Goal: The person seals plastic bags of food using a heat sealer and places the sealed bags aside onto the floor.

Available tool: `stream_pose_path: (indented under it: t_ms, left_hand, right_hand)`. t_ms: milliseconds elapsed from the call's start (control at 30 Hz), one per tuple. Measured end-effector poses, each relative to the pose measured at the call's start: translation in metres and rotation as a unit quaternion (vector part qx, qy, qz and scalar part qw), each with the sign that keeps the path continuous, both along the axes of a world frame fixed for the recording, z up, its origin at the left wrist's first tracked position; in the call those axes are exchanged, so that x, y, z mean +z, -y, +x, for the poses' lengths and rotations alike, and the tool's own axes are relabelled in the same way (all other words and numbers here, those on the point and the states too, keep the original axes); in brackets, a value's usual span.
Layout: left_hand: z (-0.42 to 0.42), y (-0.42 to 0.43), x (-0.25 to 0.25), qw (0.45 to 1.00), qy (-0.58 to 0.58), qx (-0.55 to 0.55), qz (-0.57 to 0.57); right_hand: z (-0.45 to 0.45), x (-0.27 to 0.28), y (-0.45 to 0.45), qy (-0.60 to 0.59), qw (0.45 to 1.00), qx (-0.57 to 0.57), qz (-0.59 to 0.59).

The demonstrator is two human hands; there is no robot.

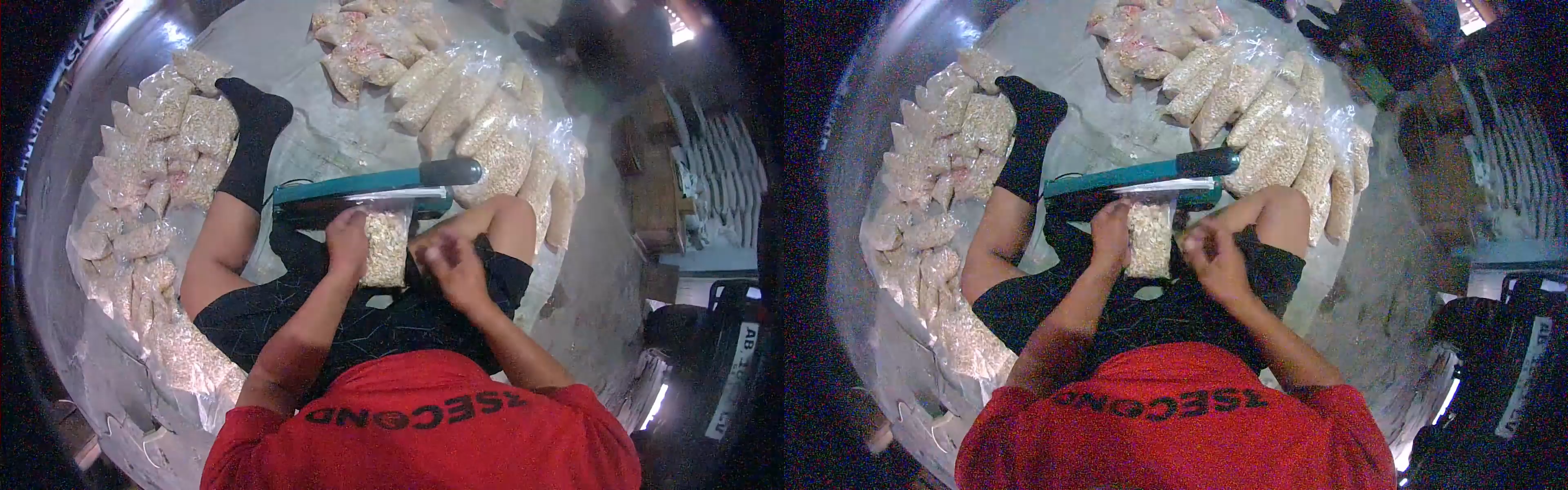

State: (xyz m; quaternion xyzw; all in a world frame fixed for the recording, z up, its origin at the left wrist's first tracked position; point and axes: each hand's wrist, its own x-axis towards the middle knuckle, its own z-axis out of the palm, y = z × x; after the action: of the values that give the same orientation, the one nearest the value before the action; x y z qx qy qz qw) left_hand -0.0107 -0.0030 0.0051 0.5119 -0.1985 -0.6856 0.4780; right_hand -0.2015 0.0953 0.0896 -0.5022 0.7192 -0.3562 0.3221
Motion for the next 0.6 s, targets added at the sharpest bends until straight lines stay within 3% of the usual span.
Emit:
stream_pose_path:
  t_ms: [67, 167, 233, 300, 333, 433, 533, 600]
  left_hand:
    - [-0.001, -0.014, 0.027, 0.958, 0.239, -0.077, -0.139]
    - [-0.006, -0.039, 0.051, 0.965, 0.198, -0.085, -0.149]
    - [-0.007, -0.055, 0.064, 0.960, 0.207, -0.091, -0.165]
    - [-0.005, -0.066, 0.073, 0.957, 0.186, -0.089, -0.202]
    - [-0.004, -0.070, 0.084, 0.954, 0.189, -0.078, -0.218]
    - [-0.003, -0.077, 0.086, 0.973, 0.126, -0.053, -0.187]
    - [-0.004, -0.073, 0.077, 0.988, 0.053, -0.014, -0.148]
    - [-0.003, -0.062, 0.060, 0.988, 0.079, -0.013, -0.131]
  right_hand:
    - [0.003, -0.032, -0.022, 0.145, 0.985, 0.041, 0.080]
    - [0.006, -0.051, -0.032, 0.131, 0.984, 0.082, 0.084]
    - [0.005, -0.048, -0.023, 0.182, 0.976, 0.088, 0.076]
    - [0.004, -0.022, -0.014, 0.165, 0.960, 0.185, 0.132]
    - [0.000, -0.034, -0.016, 0.198, 0.952, 0.209, 0.104]
    - [-0.001, -0.024, -0.013, 0.253, 0.916, 0.269, 0.154]
    - [0.005, -0.027, -0.016, 0.229, 0.921, 0.296, 0.110]
    - [0.009, -0.041, -0.013, 0.194, 0.930, 0.292, 0.107]
